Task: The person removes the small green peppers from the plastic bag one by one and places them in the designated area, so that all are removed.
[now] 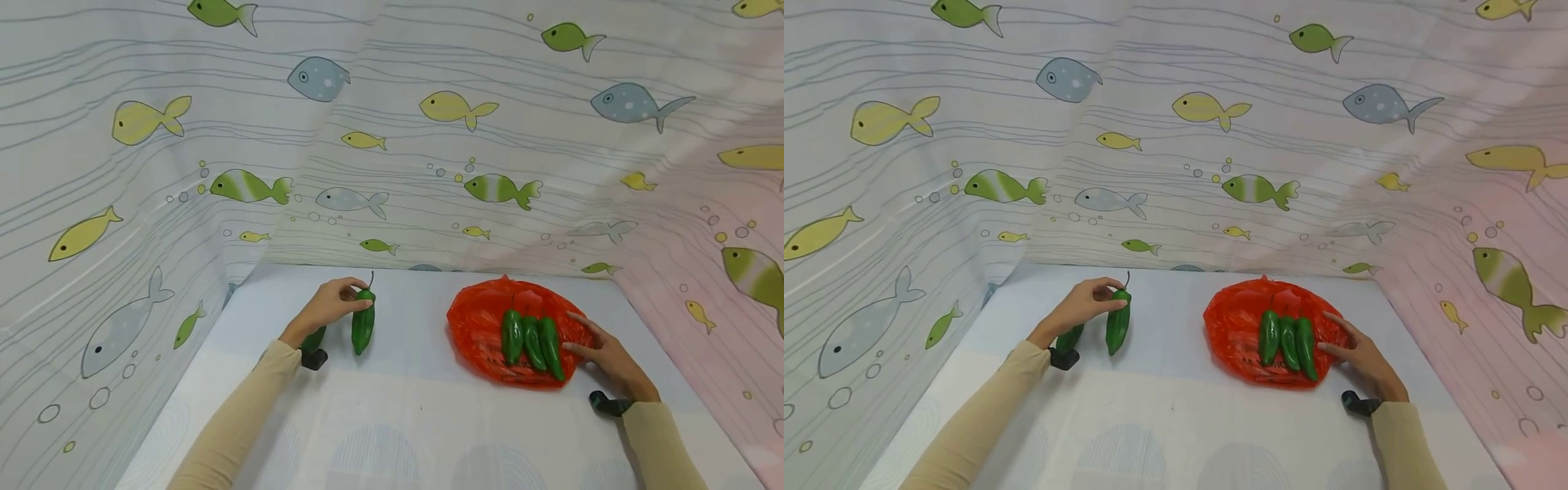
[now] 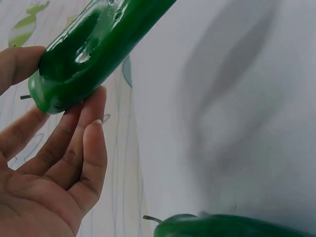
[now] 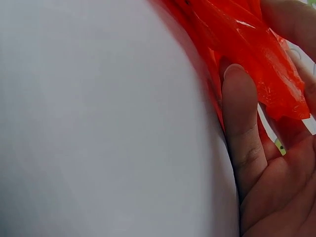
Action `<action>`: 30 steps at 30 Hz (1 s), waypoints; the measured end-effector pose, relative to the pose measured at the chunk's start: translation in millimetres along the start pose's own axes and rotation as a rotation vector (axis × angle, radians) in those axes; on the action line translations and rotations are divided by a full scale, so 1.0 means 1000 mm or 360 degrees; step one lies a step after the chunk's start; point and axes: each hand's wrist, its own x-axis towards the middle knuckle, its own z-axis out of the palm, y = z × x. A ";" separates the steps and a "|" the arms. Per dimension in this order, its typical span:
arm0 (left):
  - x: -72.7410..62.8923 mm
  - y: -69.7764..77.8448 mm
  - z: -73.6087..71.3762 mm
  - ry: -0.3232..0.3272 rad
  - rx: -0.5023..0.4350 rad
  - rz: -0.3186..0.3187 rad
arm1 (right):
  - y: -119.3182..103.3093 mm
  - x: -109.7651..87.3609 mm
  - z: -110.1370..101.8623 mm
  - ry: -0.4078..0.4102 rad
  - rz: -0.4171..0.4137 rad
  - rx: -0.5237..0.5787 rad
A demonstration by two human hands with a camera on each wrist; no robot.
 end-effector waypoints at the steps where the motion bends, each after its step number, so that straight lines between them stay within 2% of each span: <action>1: -0.001 -0.002 -0.001 -0.0005 0.0005 -0.0006 | 0.000 -0.001 0.000 -0.0002 0.0005 0.0007; 11: -0.007 -0.014 -0.009 -0.0021 0.0062 -0.0043 | 0.000 -0.005 0.002 0.0032 -0.0017 -0.0033; 20: -0.010 -0.023 -0.015 -0.0018 0.0082 -0.0072 | 0.000 -0.004 0.002 0.0020 -0.0008 0.0003; 26: -0.013 -0.027 -0.018 0.0009 0.0096 -0.0115 | 0.000 -0.004 0.001 -0.0002 -0.0015 0.0015; 30: -0.013 -0.031 -0.021 0.0027 0.0102 -0.0100 | -0.001 -0.003 0.001 -0.0003 -0.0015 0.0016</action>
